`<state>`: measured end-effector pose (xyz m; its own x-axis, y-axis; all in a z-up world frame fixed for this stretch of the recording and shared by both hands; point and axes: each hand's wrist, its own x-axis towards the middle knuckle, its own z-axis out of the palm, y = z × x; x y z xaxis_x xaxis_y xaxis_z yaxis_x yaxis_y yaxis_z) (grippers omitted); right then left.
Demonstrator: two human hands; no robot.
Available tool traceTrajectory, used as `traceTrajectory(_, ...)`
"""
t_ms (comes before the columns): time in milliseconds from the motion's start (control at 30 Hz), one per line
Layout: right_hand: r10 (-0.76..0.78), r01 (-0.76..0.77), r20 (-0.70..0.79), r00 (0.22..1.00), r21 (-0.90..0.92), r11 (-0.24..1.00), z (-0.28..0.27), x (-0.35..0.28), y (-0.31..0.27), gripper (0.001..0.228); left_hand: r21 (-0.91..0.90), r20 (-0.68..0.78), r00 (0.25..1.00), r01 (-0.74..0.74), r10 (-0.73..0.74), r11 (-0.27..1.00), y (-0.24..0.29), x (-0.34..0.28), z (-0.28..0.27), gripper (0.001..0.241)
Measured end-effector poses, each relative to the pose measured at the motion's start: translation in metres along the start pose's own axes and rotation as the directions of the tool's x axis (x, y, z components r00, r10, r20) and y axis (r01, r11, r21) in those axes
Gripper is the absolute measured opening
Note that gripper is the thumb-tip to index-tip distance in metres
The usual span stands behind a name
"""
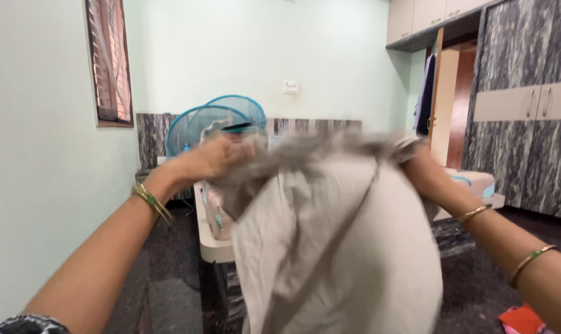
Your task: The person folds a dark blue garment and a light-colored garment on a polished floor, smoothing and aligning the fabric by hand. The folded items are placed into a growing stack of clothes.
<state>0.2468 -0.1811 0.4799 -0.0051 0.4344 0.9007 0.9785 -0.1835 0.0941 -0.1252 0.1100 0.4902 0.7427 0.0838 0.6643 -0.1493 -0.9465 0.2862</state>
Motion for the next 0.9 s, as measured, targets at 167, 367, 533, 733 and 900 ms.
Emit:
traceTrajectory(167,0.144,-0.102,0.352,0.925,-0.135,0.986,0.027,-0.036,0.022,0.032,0.2,0.286,0.858,0.382,-0.427,0.902,-0.02,-0.031,0.02,0.062)
traceTrajectory(367,0.121,-0.083,0.08,0.989,-0.372,0.925,0.01,-0.022,0.01,0.031,0.204,0.504,0.62,0.591,-0.602,0.78,-0.009,-0.034,0.017,0.062)
traceTrajectory(533,0.507,-0.306,0.275,0.817,-0.539,0.785,0.004,-0.029,-0.007,0.026,-0.393,0.607,0.665,0.727,-0.434,0.563,-0.008,-0.058,0.039,0.053)
traceTrajectory(733,0.391,-0.85,0.756,0.525,0.487,0.199,0.056,-0.004,-0.062,0.037,-0.966,0.191,0.98,0.177,-0.059,-0.186,0.011,-0.037,0.12,0.037)
traceTrajectory(900,0.256,-0.68,0.63,0.733,0.674,0.288,0.058,-0.061,-0.113,0.038,-0.969,0.045,0.993,0.018,-0.106,-0.247,0.013,-0.011,0.134,0.056)
